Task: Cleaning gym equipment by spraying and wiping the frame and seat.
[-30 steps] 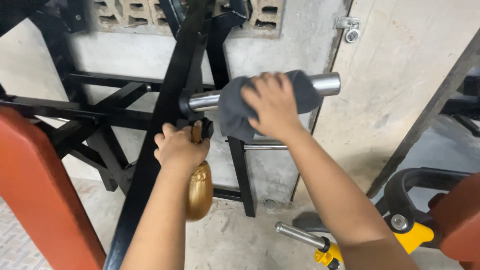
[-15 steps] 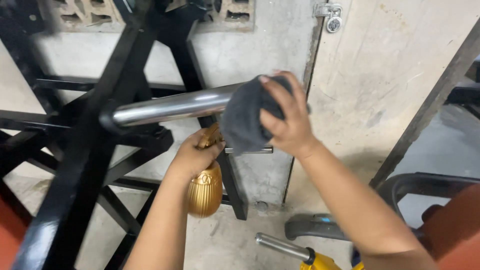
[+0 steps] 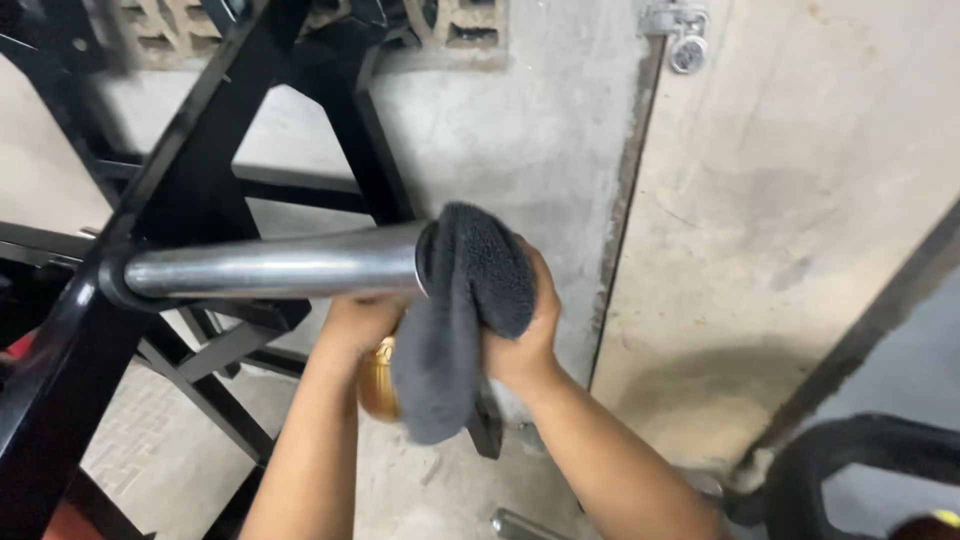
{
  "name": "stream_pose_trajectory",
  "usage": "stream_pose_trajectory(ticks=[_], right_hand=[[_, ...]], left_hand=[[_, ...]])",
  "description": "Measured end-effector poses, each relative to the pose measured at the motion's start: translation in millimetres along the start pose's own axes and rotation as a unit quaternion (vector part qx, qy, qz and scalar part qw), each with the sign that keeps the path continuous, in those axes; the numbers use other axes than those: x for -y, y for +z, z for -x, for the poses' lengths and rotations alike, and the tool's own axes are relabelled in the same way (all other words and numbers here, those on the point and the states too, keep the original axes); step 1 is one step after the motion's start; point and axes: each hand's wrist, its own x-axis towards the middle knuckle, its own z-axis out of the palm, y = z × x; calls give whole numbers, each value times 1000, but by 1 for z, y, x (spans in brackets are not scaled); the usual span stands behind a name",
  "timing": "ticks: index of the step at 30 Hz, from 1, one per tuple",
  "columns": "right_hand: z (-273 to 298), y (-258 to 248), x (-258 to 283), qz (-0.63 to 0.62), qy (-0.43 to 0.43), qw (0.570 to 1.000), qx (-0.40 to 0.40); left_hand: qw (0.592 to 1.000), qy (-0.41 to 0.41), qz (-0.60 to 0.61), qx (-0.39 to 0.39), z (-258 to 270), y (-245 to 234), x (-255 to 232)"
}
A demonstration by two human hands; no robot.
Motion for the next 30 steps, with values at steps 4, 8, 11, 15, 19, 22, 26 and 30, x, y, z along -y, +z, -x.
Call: stream_pose_trajectory(ticks=[4, 8, 11, 15, 19, 22, 26, 30], right_hand=[[-26, -14, -10, 49, -35, 996, 61], [-39, -12, -15, 204, -144, 954, 164], [-42, -15, -40, 246, -144, 949, 133], [-36, -24, -94, 224, -42, 974, 21], [-43, -23, -138, 111, 37, 992, -47], [-61, -26, -162, 8, 126, 988, -89], [-72, -35, -225, -149, 248, 951, -107], [-81, -37, -303, -254, 301, 908, -146]], left_hand=[[990, 11, -137, 33, 4, -17, -56], [975, 150, -137, 86, -20, -33, -37], [993, 38, -58, 96, -28, -33, -49], [912, -89, 386, 106, -49, -37, -8], [995, 38, 70, 61, -48, -22, -44], [987, -154, 34, -14, -53, -7, -72], [985, -139, 96, 33, -94, 11, -30], [988, -128, 76, 34, -140, 32, 5]])
